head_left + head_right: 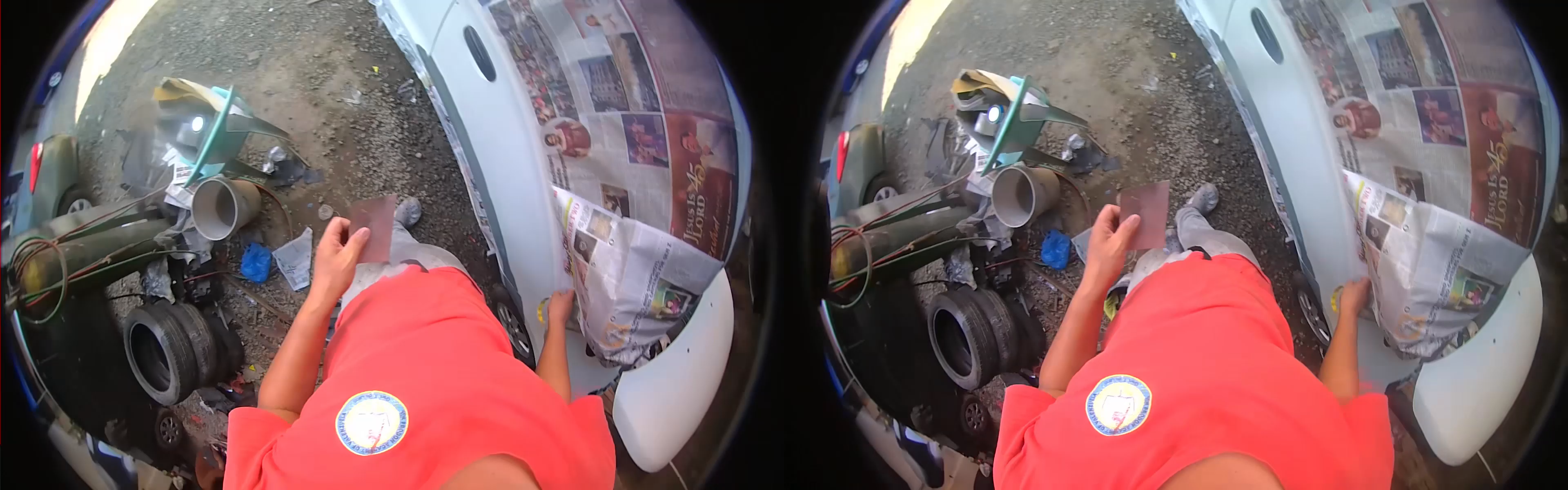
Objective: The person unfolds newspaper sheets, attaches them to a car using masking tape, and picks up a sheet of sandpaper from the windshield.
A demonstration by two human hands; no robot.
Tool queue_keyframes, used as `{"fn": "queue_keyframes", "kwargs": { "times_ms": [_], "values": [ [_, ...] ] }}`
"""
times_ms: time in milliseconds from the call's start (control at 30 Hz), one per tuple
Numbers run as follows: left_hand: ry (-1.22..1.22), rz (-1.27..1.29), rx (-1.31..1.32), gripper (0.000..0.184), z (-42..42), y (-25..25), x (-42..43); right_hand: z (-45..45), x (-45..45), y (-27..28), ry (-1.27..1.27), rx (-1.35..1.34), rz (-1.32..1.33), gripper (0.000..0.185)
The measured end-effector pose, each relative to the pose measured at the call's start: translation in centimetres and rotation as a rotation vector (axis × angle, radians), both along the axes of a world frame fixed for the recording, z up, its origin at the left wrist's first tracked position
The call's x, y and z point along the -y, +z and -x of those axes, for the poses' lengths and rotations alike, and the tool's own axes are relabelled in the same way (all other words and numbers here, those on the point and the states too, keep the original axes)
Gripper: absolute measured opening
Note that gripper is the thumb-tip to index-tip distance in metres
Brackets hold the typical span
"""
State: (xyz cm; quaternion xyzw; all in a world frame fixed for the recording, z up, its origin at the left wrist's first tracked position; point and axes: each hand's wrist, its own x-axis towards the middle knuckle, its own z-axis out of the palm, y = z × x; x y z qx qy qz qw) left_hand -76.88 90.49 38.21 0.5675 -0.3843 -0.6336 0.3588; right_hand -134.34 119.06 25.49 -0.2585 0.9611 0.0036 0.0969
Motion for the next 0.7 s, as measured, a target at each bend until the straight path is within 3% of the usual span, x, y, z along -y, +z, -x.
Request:
{"fn": "queue_keyframes", "kwargs": {
  "times_ms": [67,133,200,267,333,367,433,567,633,700],
  "values": [
    [0.011,-0.028,0.013,0.017,0.2,0.4,1.8,-6.1,4.4,3.6,-0.193,0.019,-0.103,0.049],
    [0.012,-0.011,0.05,0.017,-0.4,-0.2,3.0,-7.4,5.2,1.7,-0.083,0.096,-0.102,0.051],
    [0.016,0.009,0.119,0.018,-1.3,-0.3,4.1,-8.1,6.0,-2.9,-0.041,0.359,-0.09,0.045],
    [0.064,0.003,0.136,0.019,-2.2,0.2,5.0,-11.2,9.0,-4.0,0.121,0.548,-0.117,0.037],
    [0.143,-0.037,0.09,0.019,-3.2,0.8,5.9,-11.5,9.8,-10.0,0.15,0.706,-0.101,0.032],
    [0.191,-0.057,0.085,0.018,-4.0,0.3,6.2,-14.9,14.1,-4.7,0.119,0.759,-0.137,0.029],
    [0.283,-0.092,0.066,0.018,-5.9,-1.4,6.9,-12.8,13.2,-13.8,0.193,0.783,-0.052,0.032],
    [0.357,-0.004,0.156,0.017,-9.8,-2.6,11.7,-15.7,21.0,-8.5,0.134,0.807,-0.088,0.028],
    [0.418,0.098,0.168,0.013,-11.9,-1.2,17.3,-16.8,24.5,-5.2,0.053,0.829,-0.107,0.026],
    [0.415,0.273,0.352,0.019,-15.7,-2.2,24.3,-17.1,26.8,-4.6,0.042,0.835,-0.091,0.025]
  ]
}}
